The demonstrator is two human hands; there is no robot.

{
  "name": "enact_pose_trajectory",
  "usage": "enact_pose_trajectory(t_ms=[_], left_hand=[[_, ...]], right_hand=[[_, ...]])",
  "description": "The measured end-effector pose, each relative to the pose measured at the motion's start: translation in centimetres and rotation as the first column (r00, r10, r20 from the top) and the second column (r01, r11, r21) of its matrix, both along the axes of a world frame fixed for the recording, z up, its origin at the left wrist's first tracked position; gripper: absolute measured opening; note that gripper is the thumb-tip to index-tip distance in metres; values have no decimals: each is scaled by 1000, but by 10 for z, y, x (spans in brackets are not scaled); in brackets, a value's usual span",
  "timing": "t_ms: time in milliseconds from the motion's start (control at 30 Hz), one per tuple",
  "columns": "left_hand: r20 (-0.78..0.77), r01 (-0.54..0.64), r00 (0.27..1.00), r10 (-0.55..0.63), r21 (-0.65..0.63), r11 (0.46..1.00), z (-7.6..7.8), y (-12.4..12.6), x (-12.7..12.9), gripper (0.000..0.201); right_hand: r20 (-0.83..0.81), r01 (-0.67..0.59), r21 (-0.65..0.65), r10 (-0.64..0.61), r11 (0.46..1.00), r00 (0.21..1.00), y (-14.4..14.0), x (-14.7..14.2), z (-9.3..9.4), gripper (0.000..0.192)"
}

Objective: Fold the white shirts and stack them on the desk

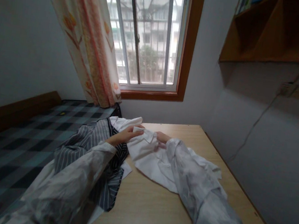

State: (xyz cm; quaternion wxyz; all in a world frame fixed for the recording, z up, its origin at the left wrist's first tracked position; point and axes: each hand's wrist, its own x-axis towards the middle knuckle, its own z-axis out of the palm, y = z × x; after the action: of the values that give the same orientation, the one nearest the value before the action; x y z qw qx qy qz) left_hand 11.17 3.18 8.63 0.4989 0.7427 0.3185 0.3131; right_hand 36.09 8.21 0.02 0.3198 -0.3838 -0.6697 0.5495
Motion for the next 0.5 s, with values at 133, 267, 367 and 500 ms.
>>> enact_pose_trajectory(t_ms=[133, 267, 367, 500], left_hand=[[-165, 46, 986, 6, 310, 950, 7, 6, -17, 40], [-225, 158, 970, -95, 284, 946, 13, 3, -17, 39], [-199, 170, 972, -123, 238, 956, 14, 2, -14, 43], [-149, 50, 989, -18, 213, 976, 14, 2, -25, 52]], right_hand=[[145, -132, -38, 136, 991, 980, -9, 3, -2, 16], [272, -286, 283, 209, 916, 939, -18, -10, 6, 27], [324, -296, 427, 161, 855, 932, -20, -22, 8, 16], [360, -202, 443, 33, 874, 933, -20, -12, 8, 13]])
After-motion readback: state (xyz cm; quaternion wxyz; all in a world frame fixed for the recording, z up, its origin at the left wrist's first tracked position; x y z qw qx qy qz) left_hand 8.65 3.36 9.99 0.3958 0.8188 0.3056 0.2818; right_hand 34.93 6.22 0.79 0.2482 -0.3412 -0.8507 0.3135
